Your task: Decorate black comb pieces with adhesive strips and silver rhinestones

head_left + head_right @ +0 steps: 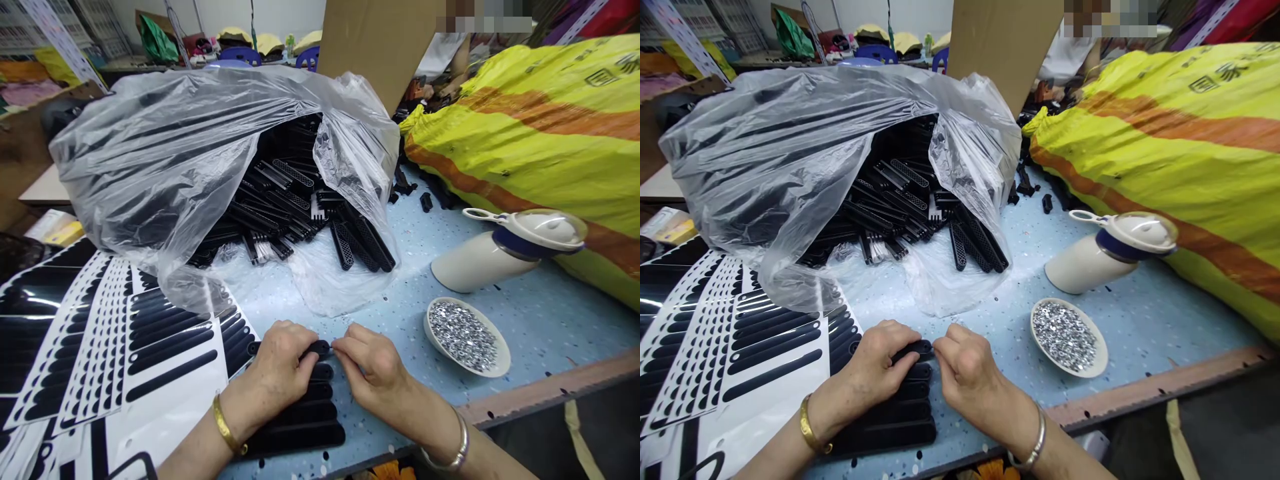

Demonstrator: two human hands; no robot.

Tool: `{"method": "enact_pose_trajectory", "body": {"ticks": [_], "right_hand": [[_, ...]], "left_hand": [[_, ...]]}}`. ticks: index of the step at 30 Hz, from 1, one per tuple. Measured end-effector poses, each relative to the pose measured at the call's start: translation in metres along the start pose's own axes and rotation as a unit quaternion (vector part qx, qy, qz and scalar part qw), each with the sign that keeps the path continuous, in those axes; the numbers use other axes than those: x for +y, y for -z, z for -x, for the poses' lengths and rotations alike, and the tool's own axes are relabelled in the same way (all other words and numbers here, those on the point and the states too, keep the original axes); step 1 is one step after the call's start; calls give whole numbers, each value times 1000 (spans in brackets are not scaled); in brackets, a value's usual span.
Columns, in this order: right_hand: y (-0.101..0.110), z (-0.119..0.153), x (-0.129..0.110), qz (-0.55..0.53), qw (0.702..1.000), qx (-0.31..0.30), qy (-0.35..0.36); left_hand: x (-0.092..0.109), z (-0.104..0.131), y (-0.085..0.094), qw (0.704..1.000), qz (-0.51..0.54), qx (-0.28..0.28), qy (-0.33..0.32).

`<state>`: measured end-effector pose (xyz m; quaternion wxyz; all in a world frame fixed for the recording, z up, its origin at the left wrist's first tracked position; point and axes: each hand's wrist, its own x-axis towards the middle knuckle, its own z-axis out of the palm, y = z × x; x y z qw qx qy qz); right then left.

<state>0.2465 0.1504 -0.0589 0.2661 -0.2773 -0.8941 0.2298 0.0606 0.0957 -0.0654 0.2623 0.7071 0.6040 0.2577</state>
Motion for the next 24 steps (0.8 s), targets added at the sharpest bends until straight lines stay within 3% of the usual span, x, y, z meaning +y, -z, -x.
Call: {"method": "enact_pose_trajectory", "body": {"ticks": [7,14,17,20,24], "right_hand": [[6,-2,-5,38,998,-42,18],[3,-3,-7,120,989,-30,82],[5,-8,-8,143,984,-54,88],[8,-20,-4,93,988,-118,36],[9,-38,11,-81,965,-201,-145]], "left_hand": [[2,-2,3,1000,8,-11,-8],[3,-2,3,1000,3,-18,-5],[3,-2,3,1000,-3,-29,-2],[4,-3,5,999,-8,-40,5],[4,-5,6,999,-6,-43,10]]}}
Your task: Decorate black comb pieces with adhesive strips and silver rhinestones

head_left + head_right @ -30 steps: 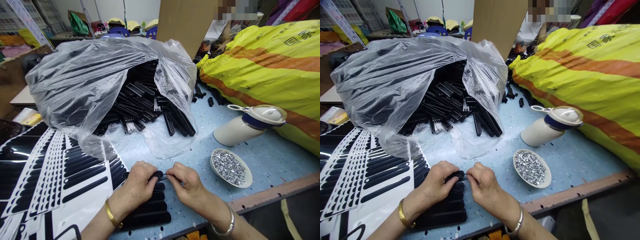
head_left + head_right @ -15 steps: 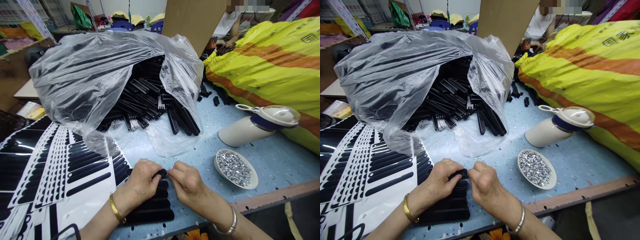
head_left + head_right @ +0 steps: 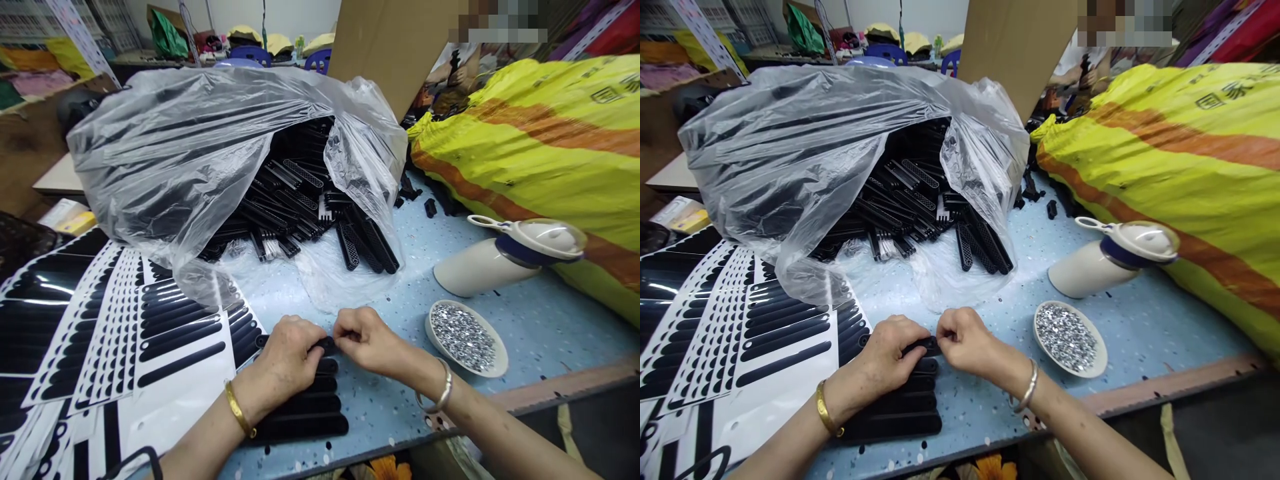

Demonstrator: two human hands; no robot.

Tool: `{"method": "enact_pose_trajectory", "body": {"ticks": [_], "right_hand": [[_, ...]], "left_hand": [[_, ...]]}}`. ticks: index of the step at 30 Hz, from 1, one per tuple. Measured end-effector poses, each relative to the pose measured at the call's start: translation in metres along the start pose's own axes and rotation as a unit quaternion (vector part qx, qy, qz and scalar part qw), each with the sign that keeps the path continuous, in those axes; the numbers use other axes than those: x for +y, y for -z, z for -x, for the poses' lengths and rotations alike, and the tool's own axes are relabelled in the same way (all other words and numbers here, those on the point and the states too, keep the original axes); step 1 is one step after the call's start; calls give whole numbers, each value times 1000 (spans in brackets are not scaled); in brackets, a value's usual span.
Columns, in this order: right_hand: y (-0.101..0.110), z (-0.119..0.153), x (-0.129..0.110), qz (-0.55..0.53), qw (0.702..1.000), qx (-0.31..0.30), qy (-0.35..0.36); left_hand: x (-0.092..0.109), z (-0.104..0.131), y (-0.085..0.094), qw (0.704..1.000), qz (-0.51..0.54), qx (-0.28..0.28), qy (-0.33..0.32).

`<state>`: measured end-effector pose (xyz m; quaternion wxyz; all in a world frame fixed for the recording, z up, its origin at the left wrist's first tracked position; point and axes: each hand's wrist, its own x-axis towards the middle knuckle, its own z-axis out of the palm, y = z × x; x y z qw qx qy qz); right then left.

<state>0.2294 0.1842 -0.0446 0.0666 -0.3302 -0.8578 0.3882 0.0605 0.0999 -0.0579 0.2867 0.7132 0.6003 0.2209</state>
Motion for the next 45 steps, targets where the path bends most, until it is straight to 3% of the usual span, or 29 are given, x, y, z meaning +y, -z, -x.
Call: {"method": "enact_pose_trajectory", "body": {"ticks": [3,11,22,28,37,42,45], "right_hand": [[1,-8,4,-99,992,-24,-69],[2,-11,1,-164,975,-61,-140],[2,-10,-16,-25,995,-34,-94],[3,-17,-12,-41,990,-71,-114],[5,-15,-16,8,993,-61,-97],[4,-4,-28,85,994,-29,-58],[0,10,-23,158,987,22,8]], "left_hand": [[-1,-1,-1,1000,1,-4,1],[0,-1,-1,1000,-4,-8,-5],[-3,-2,-5,1000,-28,0,-14],[-4,-1,-6,1000,-25,9,-16],[-1,-3,-3,999,-49,-7,-7],[-2,-4,-2,999,-37,-1,3],[-2,-4,-1,1000,-21,-1,11]]}}
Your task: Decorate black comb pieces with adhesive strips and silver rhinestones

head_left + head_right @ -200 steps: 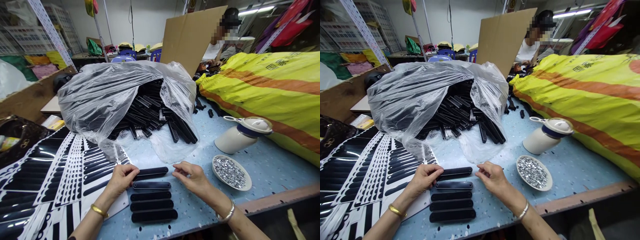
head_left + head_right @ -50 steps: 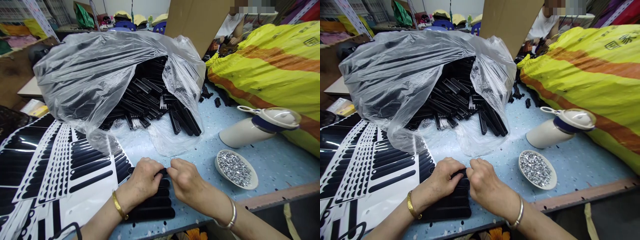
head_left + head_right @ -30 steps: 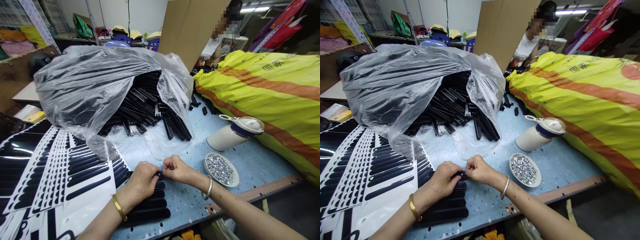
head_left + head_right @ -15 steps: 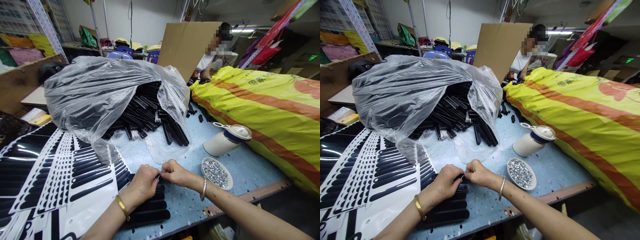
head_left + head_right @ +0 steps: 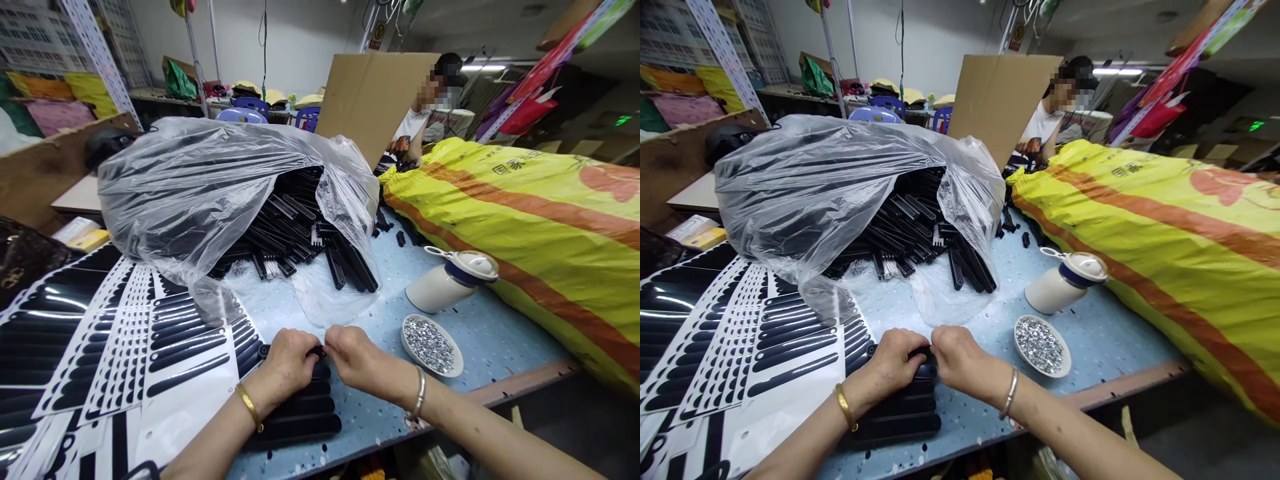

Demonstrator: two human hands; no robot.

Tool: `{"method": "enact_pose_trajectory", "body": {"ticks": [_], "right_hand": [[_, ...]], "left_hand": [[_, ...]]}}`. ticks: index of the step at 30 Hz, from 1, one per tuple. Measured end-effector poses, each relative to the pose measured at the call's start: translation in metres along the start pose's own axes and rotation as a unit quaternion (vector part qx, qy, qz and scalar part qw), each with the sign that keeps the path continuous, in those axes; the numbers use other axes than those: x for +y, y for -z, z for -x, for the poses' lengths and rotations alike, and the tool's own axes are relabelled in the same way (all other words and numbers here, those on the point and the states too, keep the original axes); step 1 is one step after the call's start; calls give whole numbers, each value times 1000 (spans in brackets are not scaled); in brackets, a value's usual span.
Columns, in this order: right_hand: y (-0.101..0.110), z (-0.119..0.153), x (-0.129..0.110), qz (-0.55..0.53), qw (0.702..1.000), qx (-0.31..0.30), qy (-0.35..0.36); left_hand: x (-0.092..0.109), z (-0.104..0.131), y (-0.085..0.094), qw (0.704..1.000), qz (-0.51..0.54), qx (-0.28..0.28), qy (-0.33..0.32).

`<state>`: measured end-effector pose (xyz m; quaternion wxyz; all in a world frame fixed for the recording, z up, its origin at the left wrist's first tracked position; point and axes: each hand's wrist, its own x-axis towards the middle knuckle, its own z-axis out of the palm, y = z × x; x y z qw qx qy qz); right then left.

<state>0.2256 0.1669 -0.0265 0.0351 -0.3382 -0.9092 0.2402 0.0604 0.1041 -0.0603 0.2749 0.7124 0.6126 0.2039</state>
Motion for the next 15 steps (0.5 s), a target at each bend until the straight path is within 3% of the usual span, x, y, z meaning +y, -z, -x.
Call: {"method": "enact_pose_trajectory", "body": {"ticks": [2,5,9,13,15], "right_hand": [[-6,10,13,44,997,61,22],[-15,19,44,89,986,140,0],[-17,25,73,138,977,162,-9],[-12,25,60,149,970,194,-14],[-12,22,42,85,976,201,-16]], "left_hand": [[1,0,1,1000,8,0,5],[2,0,2,1000,13,-3,9],[4,0,4,1000,13,-10,10],[5,0,6,1000,13,-13,7],[4,0,6,1000,13,-10,6]]}}
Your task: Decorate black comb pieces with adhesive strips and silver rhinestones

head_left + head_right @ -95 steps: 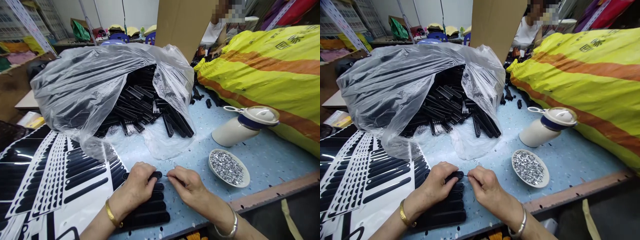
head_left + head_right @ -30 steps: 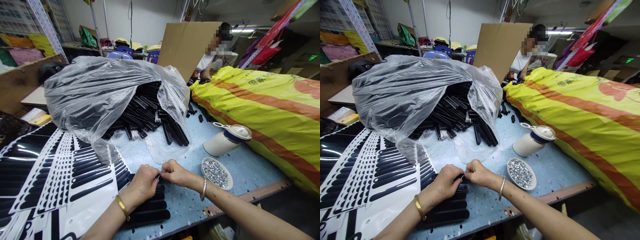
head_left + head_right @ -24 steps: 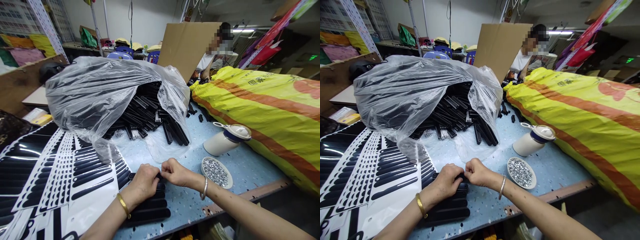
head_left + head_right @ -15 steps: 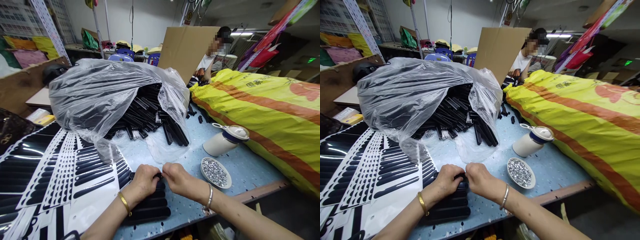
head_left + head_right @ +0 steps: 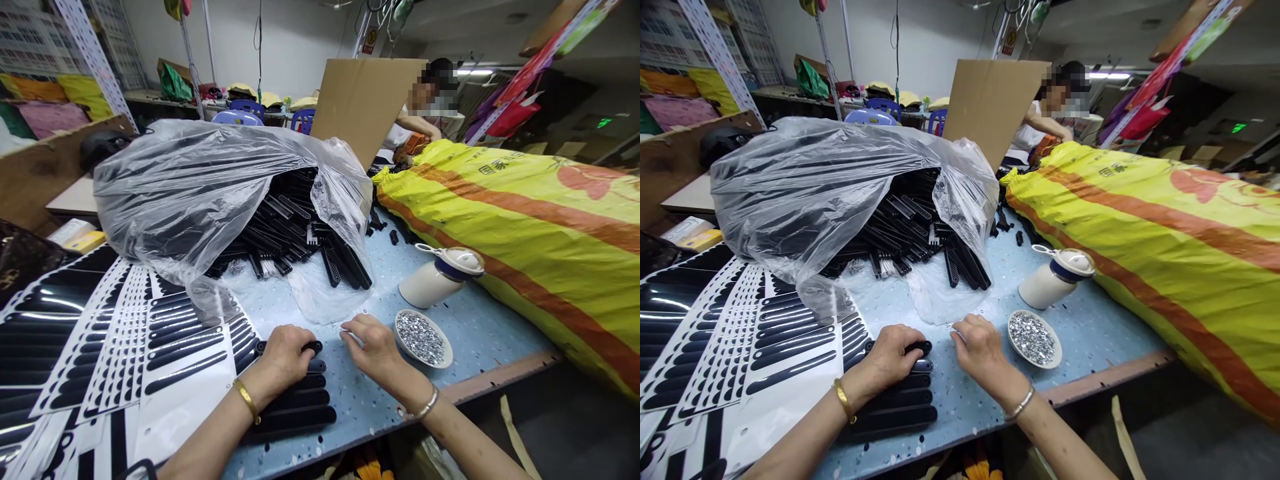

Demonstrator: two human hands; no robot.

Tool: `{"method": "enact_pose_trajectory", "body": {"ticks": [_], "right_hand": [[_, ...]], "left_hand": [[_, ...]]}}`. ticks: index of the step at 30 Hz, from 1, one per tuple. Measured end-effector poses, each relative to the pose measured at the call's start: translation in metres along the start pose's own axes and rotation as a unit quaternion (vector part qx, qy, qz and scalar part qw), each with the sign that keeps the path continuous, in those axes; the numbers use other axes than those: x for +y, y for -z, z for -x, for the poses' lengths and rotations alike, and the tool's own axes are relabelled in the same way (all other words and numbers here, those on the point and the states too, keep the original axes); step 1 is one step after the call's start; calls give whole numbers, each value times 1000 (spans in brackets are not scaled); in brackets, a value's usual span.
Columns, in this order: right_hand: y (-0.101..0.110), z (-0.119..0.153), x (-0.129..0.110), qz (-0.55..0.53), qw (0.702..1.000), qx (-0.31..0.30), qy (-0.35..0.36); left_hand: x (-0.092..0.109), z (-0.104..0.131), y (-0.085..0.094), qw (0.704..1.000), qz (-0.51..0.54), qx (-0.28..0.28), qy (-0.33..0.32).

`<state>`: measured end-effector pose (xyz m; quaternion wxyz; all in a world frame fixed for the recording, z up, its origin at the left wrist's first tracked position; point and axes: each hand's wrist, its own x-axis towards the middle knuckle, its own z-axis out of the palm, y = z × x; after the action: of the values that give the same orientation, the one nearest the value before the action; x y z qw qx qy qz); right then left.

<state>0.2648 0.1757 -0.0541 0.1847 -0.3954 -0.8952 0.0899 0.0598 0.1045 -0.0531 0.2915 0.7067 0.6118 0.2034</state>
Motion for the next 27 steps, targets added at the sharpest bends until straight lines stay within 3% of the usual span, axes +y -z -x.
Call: {"method": "enact_pose_trajectory", "body": {"ticks": [2,4,7,16,27], "right_hand": [[-1,-4,-18,-117,991,-35,-48],[-6,-8,-30,-235,961,-84,-123],[-16,-13,-36,-312,923,-112,-194],[-25,-16,-39,-340,911,-111,-203],[-34,-9,-37,-244,951,-60,-181]], "left_hand": [[-1,0,-1,1000,-1,2,-1],[-2,0,-1,1000,-1,0,-2],[-3,0,-3,1000,-1,-5,-3],[-8,-3,-9,1000,-12,2,23],[-8,-1,-7,1000,-29,-10,-2]]}}
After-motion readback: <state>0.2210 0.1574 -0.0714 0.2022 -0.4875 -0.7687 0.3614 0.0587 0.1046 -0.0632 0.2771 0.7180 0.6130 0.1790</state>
